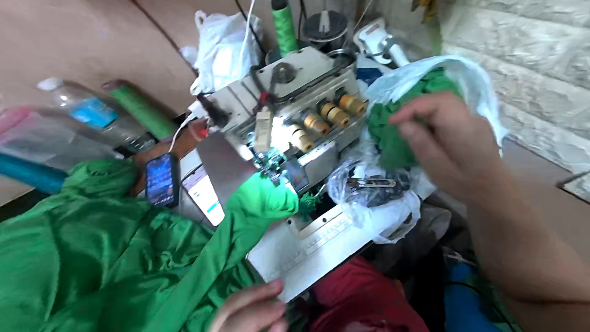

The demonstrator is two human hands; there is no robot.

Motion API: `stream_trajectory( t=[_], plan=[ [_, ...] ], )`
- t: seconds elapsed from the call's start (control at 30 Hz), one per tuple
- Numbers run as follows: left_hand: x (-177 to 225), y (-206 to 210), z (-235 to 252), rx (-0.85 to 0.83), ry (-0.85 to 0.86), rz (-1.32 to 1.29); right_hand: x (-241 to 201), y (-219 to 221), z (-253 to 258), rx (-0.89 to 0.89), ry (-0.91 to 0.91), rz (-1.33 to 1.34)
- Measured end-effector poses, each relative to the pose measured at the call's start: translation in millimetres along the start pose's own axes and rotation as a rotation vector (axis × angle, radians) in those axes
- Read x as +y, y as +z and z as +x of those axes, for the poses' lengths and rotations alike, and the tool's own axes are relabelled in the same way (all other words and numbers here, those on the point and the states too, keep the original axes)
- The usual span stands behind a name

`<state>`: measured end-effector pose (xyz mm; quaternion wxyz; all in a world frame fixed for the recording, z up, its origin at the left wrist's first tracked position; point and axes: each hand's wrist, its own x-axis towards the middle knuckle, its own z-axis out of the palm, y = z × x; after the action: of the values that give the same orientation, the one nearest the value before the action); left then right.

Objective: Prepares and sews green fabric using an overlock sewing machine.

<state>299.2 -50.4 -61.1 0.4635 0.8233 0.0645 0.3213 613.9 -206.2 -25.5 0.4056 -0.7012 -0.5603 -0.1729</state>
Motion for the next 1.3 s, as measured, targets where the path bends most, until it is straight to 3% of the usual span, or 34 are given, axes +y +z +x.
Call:
stream_trajectory(
  t=[0.17, 0.33, 0.43, 0.53, 0.67, 0.9, 0.97, 1.03, 1.1, 1.23, 1.3],
  plan=[
    [-17, 50, 22, 0.06, -0.092, -0.087, -66, 65, -29, -0.203, -0.216, 0.43],
    [-32, 40, 10, 0.198, -0.175, -0.256, -85, 91, -40, -0.121, -0.079, 0.745],
    [-35, 34, 2, 0.261, -0.145, -0.304, -95, 95, -49, -0.235, -0.047, 0.979],
    [-34, 33, 1, 0.279, -0.109, -0.31, -93, 101, -53, -0.24, 0.043, 1.007],
    [-28, 41, 0, 0.229, -0.143, -0.356, -86, 118, -58, -0.284, 0.012, 0.948],
    [-40, 26, -12, 0.145, -0.069, -0.126, -82, 119, -67, -0.304, 0.032, 1.099],
    [-39, 20, -12, 0.193, -0.028, -0.274, -82, 119, -69, -0.329, 0.06, 1.141],
    [-34, 16, -11, 0.198, -0.016, -0.599, -83, 119, -68, -0.344, 0.061, 1.151],
    [-33, 14, -11, 0.075, -0.063, -0.829, -84, 119, -66, -0.343, 0.046, 1.142],
    [-43, 18, -18, -0.483, -0.224, -0.797, -83, 121, -64, -0.387, 0.019, 1.113],
    [-44, 24, -19, -0.579, -0.221, -0.77, -81, 127, -67, -0.414, 0.011, 1.08]
  ],
)
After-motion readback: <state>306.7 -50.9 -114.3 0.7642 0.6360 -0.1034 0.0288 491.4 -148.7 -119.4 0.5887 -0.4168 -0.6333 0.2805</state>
